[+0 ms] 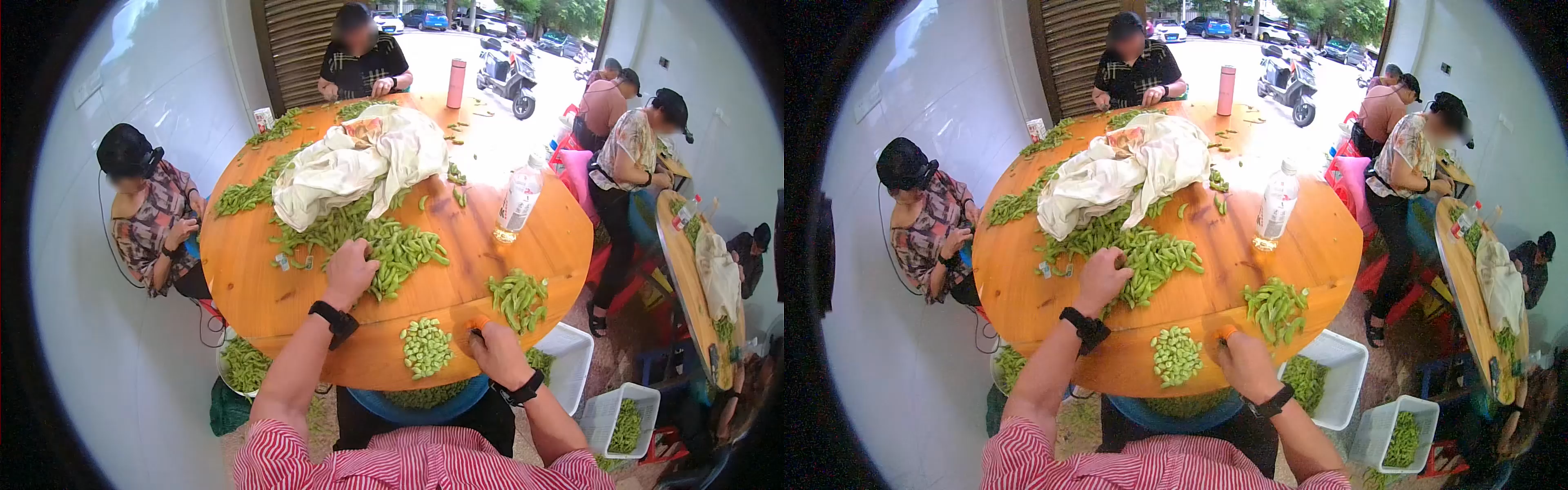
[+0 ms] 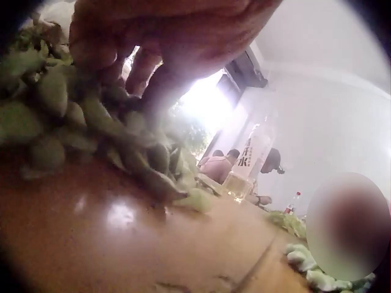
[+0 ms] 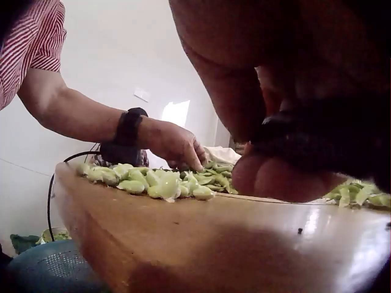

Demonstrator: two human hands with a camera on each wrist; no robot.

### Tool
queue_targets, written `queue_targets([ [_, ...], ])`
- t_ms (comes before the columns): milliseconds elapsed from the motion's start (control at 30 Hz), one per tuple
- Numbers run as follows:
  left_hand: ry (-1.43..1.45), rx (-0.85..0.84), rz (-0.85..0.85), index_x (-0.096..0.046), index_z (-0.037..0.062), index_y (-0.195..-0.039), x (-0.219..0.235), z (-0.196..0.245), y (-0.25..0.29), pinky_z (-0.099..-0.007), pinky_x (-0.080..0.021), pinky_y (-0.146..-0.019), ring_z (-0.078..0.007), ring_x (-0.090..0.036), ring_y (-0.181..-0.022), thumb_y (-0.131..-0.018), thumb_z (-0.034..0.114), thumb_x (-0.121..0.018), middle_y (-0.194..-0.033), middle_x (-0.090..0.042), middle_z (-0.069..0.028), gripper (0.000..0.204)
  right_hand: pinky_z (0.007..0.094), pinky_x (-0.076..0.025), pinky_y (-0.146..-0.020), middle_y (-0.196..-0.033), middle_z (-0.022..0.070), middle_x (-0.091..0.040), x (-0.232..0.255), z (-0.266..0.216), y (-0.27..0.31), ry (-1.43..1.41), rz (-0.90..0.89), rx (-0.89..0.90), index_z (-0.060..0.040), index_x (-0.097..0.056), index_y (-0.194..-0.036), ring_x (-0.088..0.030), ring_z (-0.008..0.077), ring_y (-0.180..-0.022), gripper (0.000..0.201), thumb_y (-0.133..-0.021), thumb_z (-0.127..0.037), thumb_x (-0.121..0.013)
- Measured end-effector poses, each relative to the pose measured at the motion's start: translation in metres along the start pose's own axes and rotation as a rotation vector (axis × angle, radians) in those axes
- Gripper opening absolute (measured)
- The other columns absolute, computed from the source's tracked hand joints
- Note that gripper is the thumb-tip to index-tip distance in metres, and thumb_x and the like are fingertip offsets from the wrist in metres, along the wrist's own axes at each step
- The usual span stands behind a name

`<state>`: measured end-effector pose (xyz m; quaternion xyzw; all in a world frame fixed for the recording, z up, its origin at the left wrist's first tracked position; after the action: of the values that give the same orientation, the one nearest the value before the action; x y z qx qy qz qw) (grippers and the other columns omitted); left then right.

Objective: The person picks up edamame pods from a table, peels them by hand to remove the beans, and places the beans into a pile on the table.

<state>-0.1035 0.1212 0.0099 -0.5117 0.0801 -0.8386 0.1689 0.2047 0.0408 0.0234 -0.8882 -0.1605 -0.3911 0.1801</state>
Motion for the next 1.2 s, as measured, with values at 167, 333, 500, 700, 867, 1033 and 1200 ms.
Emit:
queue_targets([
  [167,0.269,0.059,-0.038,-0.066,0.0053,-0.095,-0.004,-0.010,-0.003,-0.0416,-0.050,-0.069,-0.0311,-0.065,-0.079,-0.073,0.020,-0.070,-0.083,-0.067,-0.0135,0.027,0.0465,-0.049,-0.064,-0.077,0.0273,-0.060,-0.003,0.001,0.006,-0.004,-0.006,-0.062,0.0008,-0.059,-0.093,-0.062,0.0447,-0.077,0.012,-0.085,-0.008,-0.059],
  [333,0.394,0.034,0.047,-0.065,0.0014,-0.091,-0.001,-0.005,0.000,-0.0397,-0.050,-0.065,-0.0322,-0.065,-0.073,-0.073,0.021,-0.068,-0.079,-0.068,-0.0160,0.026,0.0474,-0.048,-0.063,-0.075,0.0271,-0.059,-0.002,-0.008,0.013,-0.062,-0.009,0.009,0.0008,-0.057,-0.091,-0.061,0.0454,-0.076,0.012,-0.083,-0.008,-0.060],
  [500,0.173,-0.109,0.022,-0.066,0.0017,-0.086,0.010,0.022,-0.012,-0.0449,-0.049,-0.072,-0.0342,-0.062,-0.078,-0.077,0.025,-0.068,-0.083,-0.065,-0.0157,0.025,0.0510,-0.048,-0.067,-0.077,0.0256,-0.060,-0.011,-0.005,0.017,-0.025,-0.078,-0.025,0.0010,-0.058,-0.091,-0.061,0.0448,-0.078,0.014,-0.089,-0.013,-0.060],
  [700,-0.026,-0.217,0.086,-0.066,0.0045,-0.080,-0.014,0.030,-0.034,-0.0460,-0.046,-0.077,-0.0354,-0.058,-0.089,-0.079,0.022,-0.066,-0.091,-0.061,-0.0155,0.018,0.0496,-0.048,-0.066,-0.080,0.0246,-0.061,-0.001,-0.008,0.023,-0.072,-0.056,-0.002,0.0001,-0.058,-0.091,-0.061,0.0432,-0.079,0.012,-0.088,-0.012,-0.060],
  [867,-0.073,-0.315,0.199,-0.066,0.0040,-0.087,-0.006,0.016,-0.027,-0.0469,-0.045,-0.079,-0.0347,-0.057,-0.088,-0.083,0.022,-0.064,-0.093,-0.062,-0.0159,0.018,0.0478,-0.048,-0.065,-0.078,0.0235,-0.061,0.005,-0.006,0.028,-0.200,0.004,-0.022,0.0003,-0.059,-0.092,-0.061,0.0423,-0.078,0.014,-0.087,-0.012,-0.061],
  [1033,-0.184,-0.281,0.120,-0.067,0.0047,-0.090,-0.012,0.018,-0.022,-0.0464,-0.045,-0.080,-0.0335,-0.056,-0.090,-0.081,0.027,-0.067,-0.093,-0.062,-0.0136,0.024,0.0477,-0.048,-0.065,-0.077,0.0235,-0.061,-0.008,-0.007,0.025,-0.114,-0.033,-0.011,0.0003,-0.060,-0.094,-0.062,0.0424,-0.077,0.015,-0.088,-0.013,-0.061],
  [1200,-0.136,-0.276,0.118,-0.068,0.0067,-0.092,-0.010,0.024,-0.025,-0.0463,-0.045,-0.080,-0.0328,-0.055,-0.093,-0.078,0.027,-0.070,-0.092,-0.061,-0.0122,0.025,0.0478,-0.049,-0.065,-0.078,0.0243,-0.062,-0.010,-0.009,0.029,-0.139,-0.054,-0.003,0.0001,-0.060,-0.097,-0.062,0.0425,-0.076,0.017,-0.089,-0.014,-0.061],
])
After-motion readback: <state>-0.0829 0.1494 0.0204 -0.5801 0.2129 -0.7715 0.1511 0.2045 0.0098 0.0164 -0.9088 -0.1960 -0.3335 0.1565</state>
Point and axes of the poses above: each hand's wrist, its own y-axis away from the middle knuckle, its own x-axis out of the back of the hand, z = x × y, the point moved 1 cm from there along -y, towards the middle knuckle
